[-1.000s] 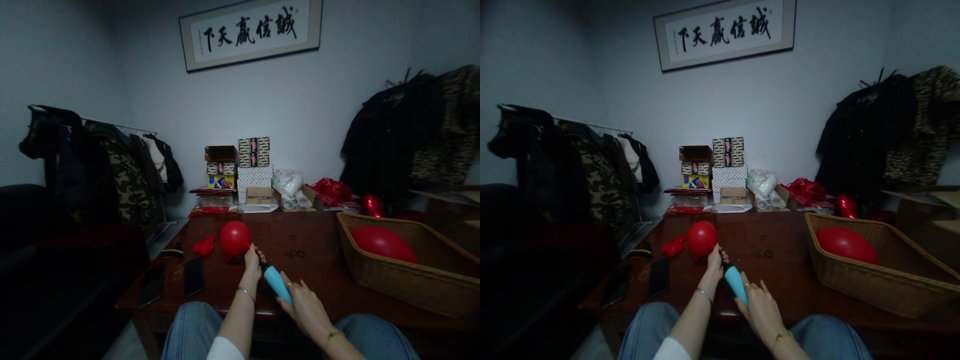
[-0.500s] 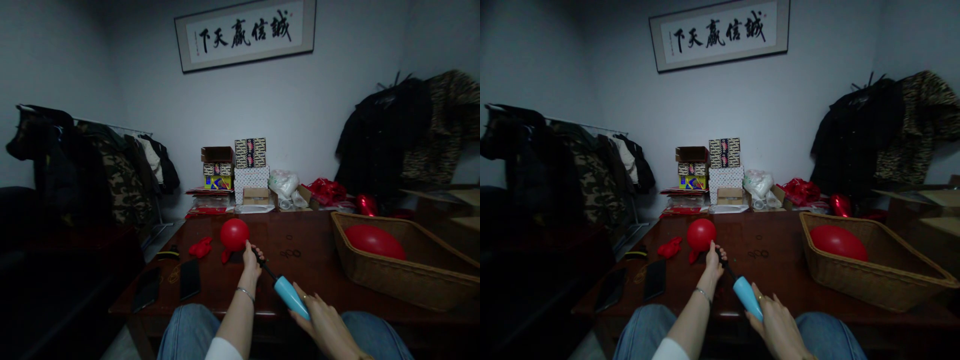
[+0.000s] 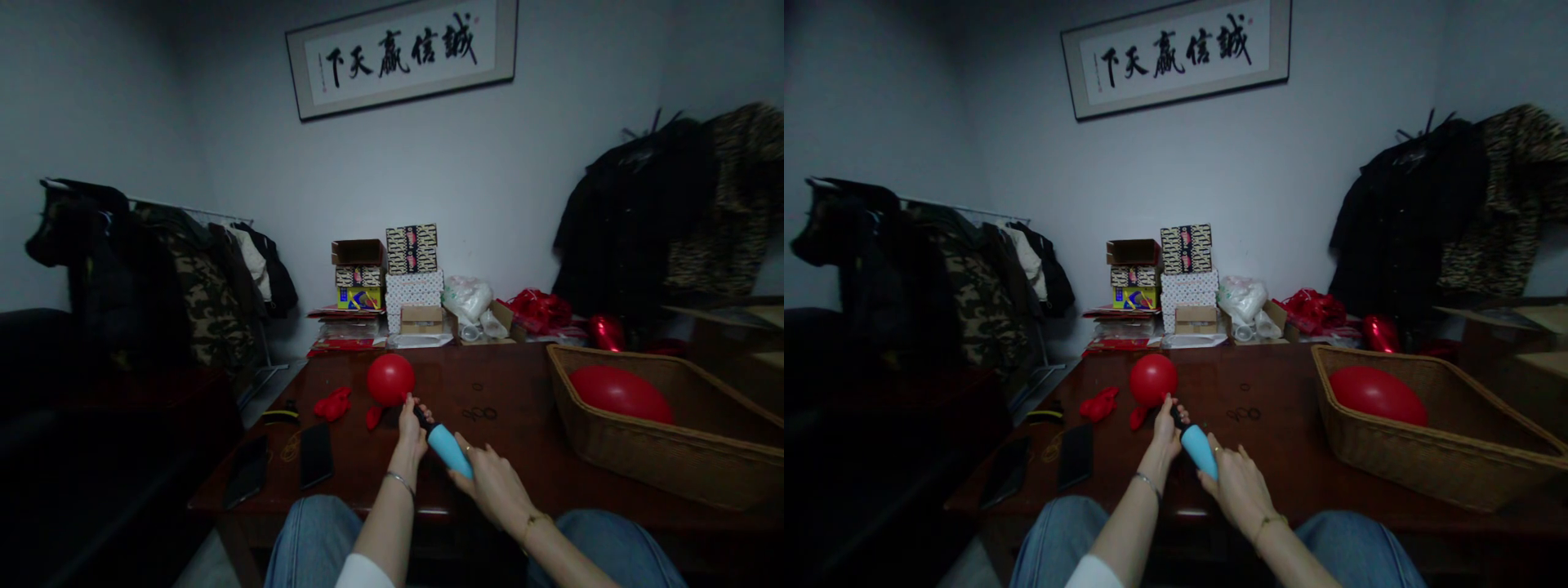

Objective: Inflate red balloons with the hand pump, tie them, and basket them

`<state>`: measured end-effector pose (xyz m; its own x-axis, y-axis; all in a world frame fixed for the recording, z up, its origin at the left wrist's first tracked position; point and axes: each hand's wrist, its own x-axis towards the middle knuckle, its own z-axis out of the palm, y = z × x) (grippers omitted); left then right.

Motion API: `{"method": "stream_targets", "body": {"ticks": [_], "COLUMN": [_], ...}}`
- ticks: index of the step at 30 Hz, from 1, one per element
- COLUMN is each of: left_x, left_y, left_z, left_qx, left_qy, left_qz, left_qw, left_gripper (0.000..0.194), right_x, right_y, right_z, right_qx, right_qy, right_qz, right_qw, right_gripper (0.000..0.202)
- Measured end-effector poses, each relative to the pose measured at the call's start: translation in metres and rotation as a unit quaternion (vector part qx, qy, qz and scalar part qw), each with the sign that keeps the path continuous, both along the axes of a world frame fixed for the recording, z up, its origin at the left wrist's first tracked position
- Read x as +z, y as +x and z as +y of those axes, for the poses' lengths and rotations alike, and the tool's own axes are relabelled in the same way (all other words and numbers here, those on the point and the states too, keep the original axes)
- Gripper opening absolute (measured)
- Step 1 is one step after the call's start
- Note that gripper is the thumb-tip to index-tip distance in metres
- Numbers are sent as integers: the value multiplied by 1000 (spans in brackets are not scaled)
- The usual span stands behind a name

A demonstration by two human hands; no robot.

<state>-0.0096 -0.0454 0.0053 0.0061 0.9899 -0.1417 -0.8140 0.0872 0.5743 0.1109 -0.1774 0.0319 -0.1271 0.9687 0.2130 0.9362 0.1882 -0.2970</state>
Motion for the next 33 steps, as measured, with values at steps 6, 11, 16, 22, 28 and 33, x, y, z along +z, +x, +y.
{"method": "stream_targets", "body": {"ticks": [6, 11, 16, 22, 28, 33], "left_x": [0, 4, 13, 11, 10, 8], "left_y": [-3, -12, -20, -12, 4, 11], "left_z": [5, 17, 22, 18, 5, 1], "left_qx": [32, 53, 59, 47, 18, 8], "left_qy": [-37, -33, -35, -31, -18, -2], "left_qz": [9, 7, -4, -15, -3, 17], "left_qw": [999, 998, 998, 998, 1000, 1000], "left_gripper": [26, 27, 29, 38, 38, 38], "right_x": [-9, -19, -33, -30, -13, 1], "right_y": [2, 17, 37, 41, 26, 11], "right_z": [-9, -25, -45, -50, -29, -5], "right_qx": [12, 29, 47, 42, 28, 11], "right_qy": [21, 49, 89, 91, 76, 55], "right_qz": [15, 26, 25, 3, 8, -6], "right_qw": [1000, 998, 995, 995, 997, 998], "right_gripper": [55, 54, 56, 49, 55, 55]}}
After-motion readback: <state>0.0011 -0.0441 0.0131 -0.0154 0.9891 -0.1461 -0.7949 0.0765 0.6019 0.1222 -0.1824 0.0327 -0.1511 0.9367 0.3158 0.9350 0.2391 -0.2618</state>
